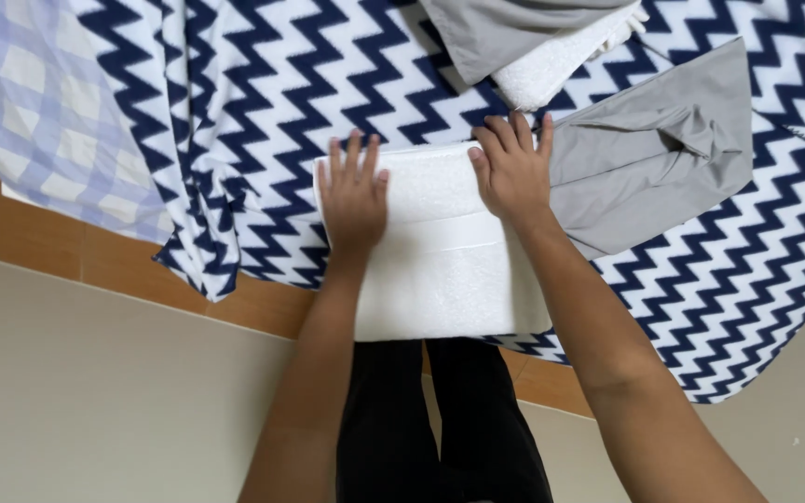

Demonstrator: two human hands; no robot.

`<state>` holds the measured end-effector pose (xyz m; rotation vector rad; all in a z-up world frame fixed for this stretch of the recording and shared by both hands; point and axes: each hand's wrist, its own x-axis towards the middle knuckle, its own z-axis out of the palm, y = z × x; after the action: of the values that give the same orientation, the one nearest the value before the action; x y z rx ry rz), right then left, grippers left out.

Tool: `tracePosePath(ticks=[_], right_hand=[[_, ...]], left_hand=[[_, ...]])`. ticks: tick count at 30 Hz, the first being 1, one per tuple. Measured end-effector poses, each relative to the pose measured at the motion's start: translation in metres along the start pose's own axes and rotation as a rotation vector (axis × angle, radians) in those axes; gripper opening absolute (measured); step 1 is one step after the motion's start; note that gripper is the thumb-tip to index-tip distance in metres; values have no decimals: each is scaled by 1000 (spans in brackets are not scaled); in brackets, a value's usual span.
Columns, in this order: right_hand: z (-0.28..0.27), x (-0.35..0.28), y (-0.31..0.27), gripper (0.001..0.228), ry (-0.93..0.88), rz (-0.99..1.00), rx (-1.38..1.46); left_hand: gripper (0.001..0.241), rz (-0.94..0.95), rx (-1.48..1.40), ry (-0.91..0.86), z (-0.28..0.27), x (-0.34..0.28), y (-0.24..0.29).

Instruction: The person folds a white towel on a bed with a zigzag-patterned sheet. They smooth the towel, fold it in half, then fold it again into a compact rectangle, and place it on the bed.

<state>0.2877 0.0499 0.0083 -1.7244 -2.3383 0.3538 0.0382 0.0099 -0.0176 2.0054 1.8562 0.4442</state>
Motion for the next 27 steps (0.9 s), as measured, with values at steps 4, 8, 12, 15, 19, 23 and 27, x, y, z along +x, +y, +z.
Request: tracePosePath(ticks=[4,8,12,15,19,23,27], right_hand=[[8,-2,16,29,-23,183,57],[-11,-33,0,42,172,307,85],[3,-72,-11,50,-37,232,36],[0,-54,6,53,-120,309,83],[-2,-42,19,53,-18,349,85],[10,-88,-34,54,-100,158,90],[25,-104,-32,53,-166,113,48]], left_hand=[[43,-138,68,-89,-18,17,-24],[37,-147,248,61,-11,14,-18],[49,60,139,20,9,-7,62],[49,155,4,-85,28,-6,72],[45,86,63,-133,37,3,72],[47,80,107,-137,41,3,69],[50,15,60,-79,33,-40,73]])
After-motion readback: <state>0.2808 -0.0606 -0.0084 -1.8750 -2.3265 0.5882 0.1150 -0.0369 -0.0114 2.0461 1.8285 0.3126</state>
